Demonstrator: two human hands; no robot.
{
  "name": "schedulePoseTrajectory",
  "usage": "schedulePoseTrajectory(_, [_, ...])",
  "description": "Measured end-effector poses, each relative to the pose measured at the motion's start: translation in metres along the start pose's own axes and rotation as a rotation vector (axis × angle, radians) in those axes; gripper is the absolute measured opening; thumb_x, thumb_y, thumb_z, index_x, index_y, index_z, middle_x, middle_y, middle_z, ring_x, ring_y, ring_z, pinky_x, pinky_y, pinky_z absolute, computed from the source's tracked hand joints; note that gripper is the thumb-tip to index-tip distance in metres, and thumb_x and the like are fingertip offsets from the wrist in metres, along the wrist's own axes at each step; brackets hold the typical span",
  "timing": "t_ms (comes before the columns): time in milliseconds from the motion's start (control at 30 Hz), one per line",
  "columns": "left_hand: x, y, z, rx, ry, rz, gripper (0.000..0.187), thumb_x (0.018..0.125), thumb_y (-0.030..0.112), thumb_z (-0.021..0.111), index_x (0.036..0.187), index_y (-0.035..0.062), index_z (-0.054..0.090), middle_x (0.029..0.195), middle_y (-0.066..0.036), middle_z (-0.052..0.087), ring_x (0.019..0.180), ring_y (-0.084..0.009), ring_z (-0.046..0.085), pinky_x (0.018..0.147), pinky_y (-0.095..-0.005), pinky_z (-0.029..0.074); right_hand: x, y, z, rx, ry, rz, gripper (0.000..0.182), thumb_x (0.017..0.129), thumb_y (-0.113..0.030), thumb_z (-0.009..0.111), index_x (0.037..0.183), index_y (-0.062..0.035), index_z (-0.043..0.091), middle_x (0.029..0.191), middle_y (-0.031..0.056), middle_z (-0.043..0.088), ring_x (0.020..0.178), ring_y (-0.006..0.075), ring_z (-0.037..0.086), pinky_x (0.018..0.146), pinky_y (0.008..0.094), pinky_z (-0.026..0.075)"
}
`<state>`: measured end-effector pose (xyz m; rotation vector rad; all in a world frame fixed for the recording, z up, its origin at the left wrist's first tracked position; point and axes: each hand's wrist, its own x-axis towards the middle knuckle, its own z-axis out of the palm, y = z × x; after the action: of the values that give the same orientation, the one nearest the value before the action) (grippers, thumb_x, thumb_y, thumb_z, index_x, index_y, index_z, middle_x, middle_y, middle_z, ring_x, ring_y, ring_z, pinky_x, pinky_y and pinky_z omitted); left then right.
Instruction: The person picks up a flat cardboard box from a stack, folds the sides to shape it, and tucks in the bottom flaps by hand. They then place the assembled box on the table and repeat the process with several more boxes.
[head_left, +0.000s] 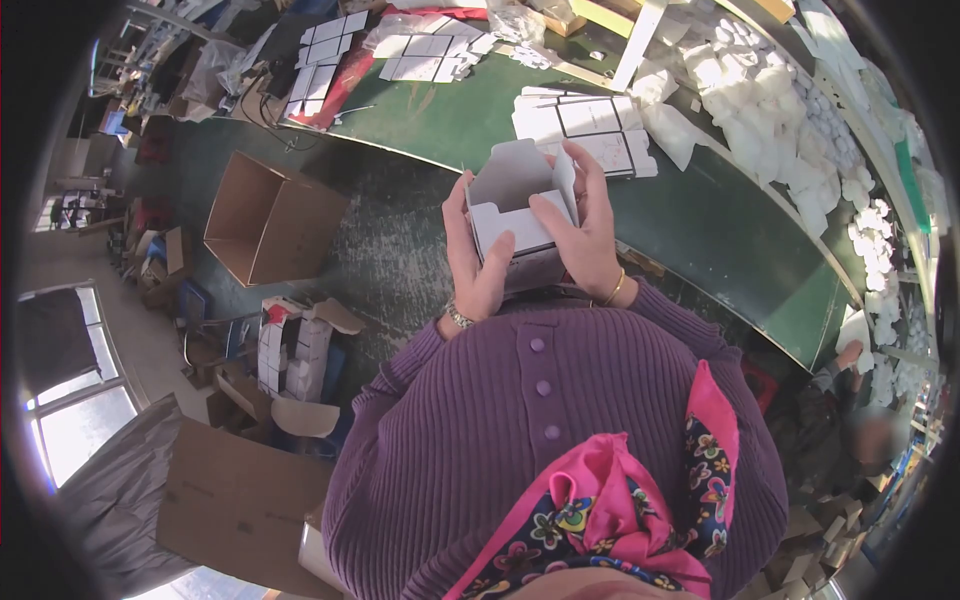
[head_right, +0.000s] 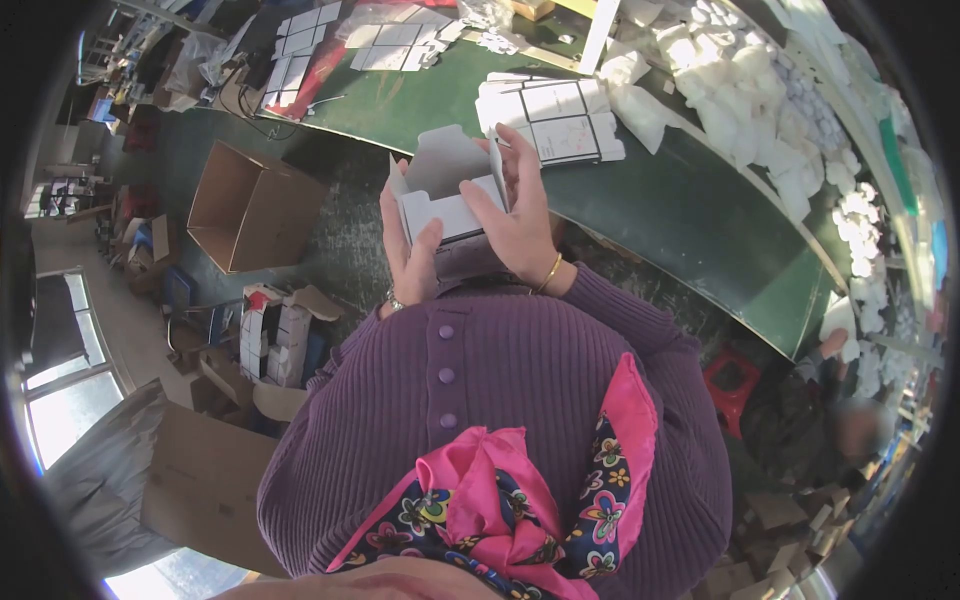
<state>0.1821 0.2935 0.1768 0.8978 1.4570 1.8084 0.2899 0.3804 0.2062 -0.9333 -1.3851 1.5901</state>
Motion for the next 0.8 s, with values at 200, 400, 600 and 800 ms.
schedulePoseTrajectory(200, [0.0,0.016,0.01,0.217,0.144,0.107,0.075,0.077,0.012,0.046,0.15,0.0033,0.032,0.14,-0.017,0.046,0.126,-0.0269,0.048,0.107,-0.0431,0.039,-0.006,0.014,-0.004,0.009,-0.018,-0.184,0.033,0.092,-0.005,0.058,0.123,-0.0094,0.045,0.133,0.0179,0.061,0.113,0.023,0.06,0.083,0.0318,0.05])
schedulePoseTrajectory(400, [0.005,0.014,0.005,0.107,0.049,0.209,0.06,0.088,0.04,0.059,0.134,0.0053,0.041,0.127,-0.009,0.046,0.107,-0.019,0.053,0.086,-0.0341,0.047,-0.004,0.022,-0.013,-0.181,-0.094,-0.478,0.037,0.1,-0.029,0.04,0.096,-0.011,0.072,0.133,0.0183,0.051,0.125,0.0256,0.046,0.098,0.0418,0.037])
schedulePoseTrajectory(600, [0.017,0.02,-0.024,0.502,-0.356,0.467,0.061,0.07,0.051,0.087,0.115,0.0191,0.061,0.14,-0.021,0.031,0.13,-0.0382,0.036,0.103,-0.0491,0.038,-0.008,0.006,-0.017,-0.237,-0.005,-0.564,0.042,0.099,-0.016,0.031,0.084,-0.0071,0.069,0.126,0.0252,0.056,0.107,0.0281,0.058,0.081,0.0354,0.042])
schedulePoseTrajectory(800, [0.023,0.044,-0.043,0.604,-0.63,0.684,0.047,0.073,0.034,0.084,0.109,0.0232,0.056,0.137,-0.022,0.039,0.121,-0.0393,0.043,0.093,-0.0503,0.042,0.005,-0.059,-0.046,-0.008,-0.354,0.21,0.03,0.101,-0.024,0.051,0.126,-0.0084,0.057,0.087,0.0046,0.065,0.081,0.0123,0.056,0.073,0.023,0.043])
